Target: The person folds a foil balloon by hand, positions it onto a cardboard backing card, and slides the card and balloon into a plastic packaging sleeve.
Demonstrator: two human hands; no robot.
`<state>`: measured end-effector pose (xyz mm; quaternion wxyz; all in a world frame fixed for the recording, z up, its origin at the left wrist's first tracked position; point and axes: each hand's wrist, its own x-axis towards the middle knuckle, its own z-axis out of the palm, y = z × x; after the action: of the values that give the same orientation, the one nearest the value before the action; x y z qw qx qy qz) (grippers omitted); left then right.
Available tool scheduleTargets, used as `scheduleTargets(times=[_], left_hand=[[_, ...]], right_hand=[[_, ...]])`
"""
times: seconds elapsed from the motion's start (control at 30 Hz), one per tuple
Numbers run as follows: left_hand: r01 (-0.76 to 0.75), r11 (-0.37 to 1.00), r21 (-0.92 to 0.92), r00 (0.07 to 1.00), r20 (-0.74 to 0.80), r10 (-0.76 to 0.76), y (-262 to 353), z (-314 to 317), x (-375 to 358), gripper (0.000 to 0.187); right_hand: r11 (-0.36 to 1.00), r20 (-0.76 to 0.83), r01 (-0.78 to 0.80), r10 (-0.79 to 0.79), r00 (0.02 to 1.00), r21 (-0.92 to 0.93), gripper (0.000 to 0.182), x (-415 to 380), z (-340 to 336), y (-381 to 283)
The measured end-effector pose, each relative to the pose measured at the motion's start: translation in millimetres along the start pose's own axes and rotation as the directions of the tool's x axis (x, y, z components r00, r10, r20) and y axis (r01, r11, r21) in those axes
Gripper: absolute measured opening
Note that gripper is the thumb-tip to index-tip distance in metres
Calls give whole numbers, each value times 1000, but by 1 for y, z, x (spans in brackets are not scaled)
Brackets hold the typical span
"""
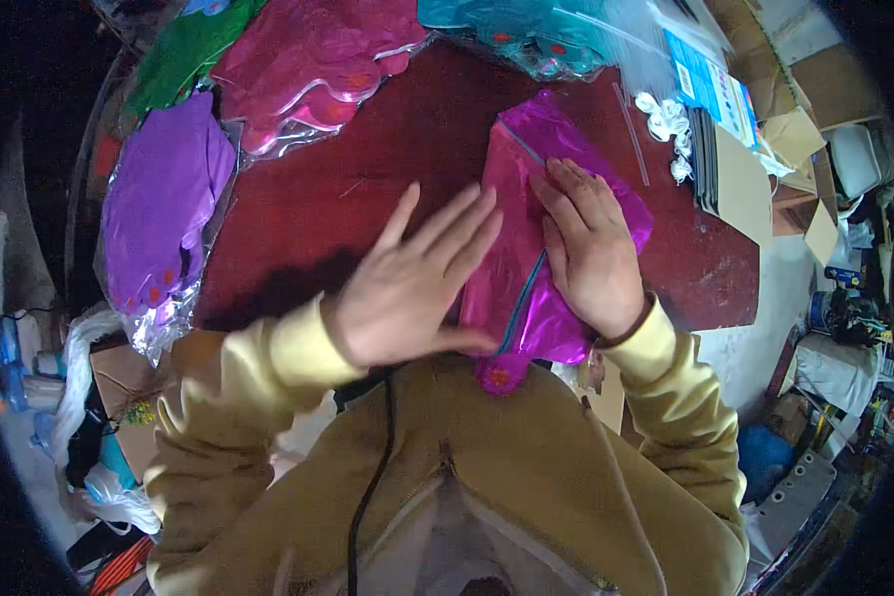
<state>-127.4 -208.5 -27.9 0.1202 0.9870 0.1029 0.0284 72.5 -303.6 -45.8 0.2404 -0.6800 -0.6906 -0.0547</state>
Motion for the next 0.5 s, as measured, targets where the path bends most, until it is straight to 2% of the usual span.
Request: scheduleTargets(times=[0.2,0.3,0.33,0.43,0.47,0.5], left_hand=[[-69,996,-63,984,162,78,26,-8,-49,82],[-97,960,-262,973,179,147,31,-23,-59,73],[-97,961,-260,974,176,146,29,-22,-61,73],[-398,874,-279,915,-58,399,13,-9,-58,64],[-399,874,-276,915,-62,398,8,-5,-47,64],[-297,912,-281,955,-84,285,3,-1,-29,67]], right_hand=[[1000,13,0,0,1000,-15,37,-1,0,1],[1000,37,-7,8,999,-14,38,1,-3,-3],[1000,36,-4,4,999,-16,38,1,-4,-3],[1000,43,-3,3,999,-5,38,0,-4,-2],[1000,42,1,-1,999,-9,38,0,-4,-3],[1000,45,-7,8,999,-11,38,-1,-4,-3]])
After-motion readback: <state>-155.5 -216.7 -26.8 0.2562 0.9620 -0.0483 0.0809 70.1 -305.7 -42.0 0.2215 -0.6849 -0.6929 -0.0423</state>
